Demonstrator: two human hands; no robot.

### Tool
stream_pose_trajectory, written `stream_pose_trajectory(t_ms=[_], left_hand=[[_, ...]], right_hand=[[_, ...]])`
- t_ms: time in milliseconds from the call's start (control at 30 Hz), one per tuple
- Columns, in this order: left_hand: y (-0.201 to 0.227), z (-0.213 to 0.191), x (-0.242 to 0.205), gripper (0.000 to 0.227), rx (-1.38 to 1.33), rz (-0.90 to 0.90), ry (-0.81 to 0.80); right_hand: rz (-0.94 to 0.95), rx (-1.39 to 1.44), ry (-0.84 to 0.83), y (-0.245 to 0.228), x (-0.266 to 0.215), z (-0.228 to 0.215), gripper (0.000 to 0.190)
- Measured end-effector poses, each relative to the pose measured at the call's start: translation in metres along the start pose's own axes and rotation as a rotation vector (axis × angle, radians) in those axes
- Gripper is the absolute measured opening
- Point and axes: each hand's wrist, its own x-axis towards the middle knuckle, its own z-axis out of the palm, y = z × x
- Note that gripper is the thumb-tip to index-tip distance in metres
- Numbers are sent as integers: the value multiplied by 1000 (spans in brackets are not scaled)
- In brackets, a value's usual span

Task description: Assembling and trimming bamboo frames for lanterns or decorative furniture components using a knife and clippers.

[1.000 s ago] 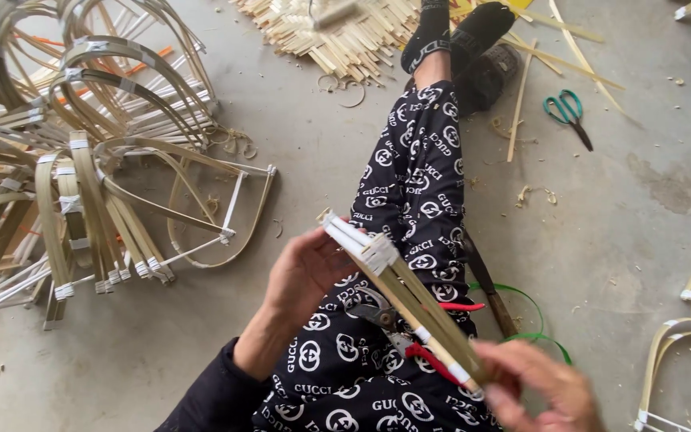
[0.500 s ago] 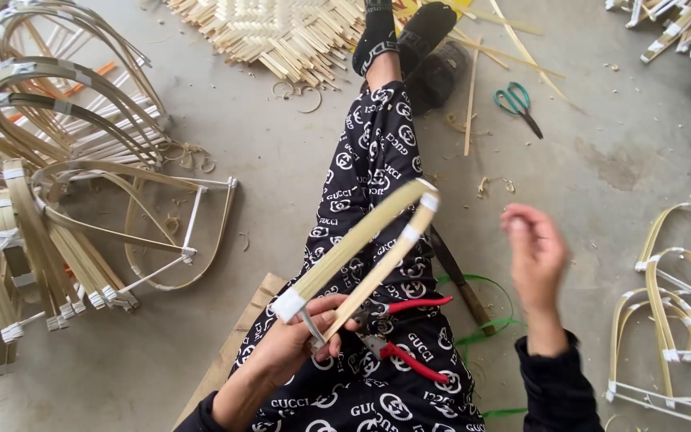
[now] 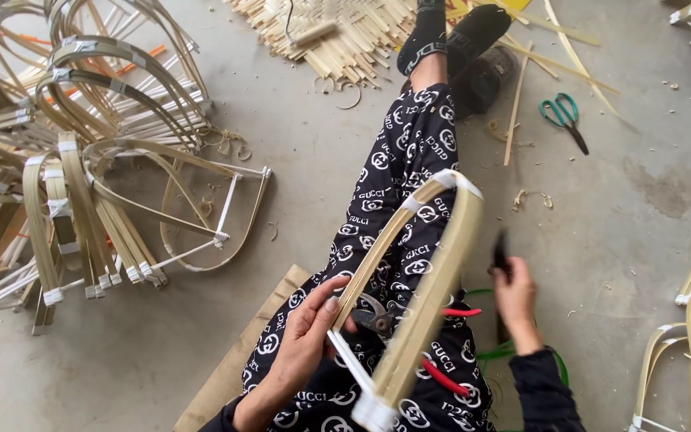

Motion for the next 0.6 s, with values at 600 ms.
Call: stream_pose_trajectory(t_ms=[600], left_hand=[[-44, -15, -9, 39, 180, 177, -243]], right_hand=[[453, 1117, -1012, -264, -138, -55, 65]])
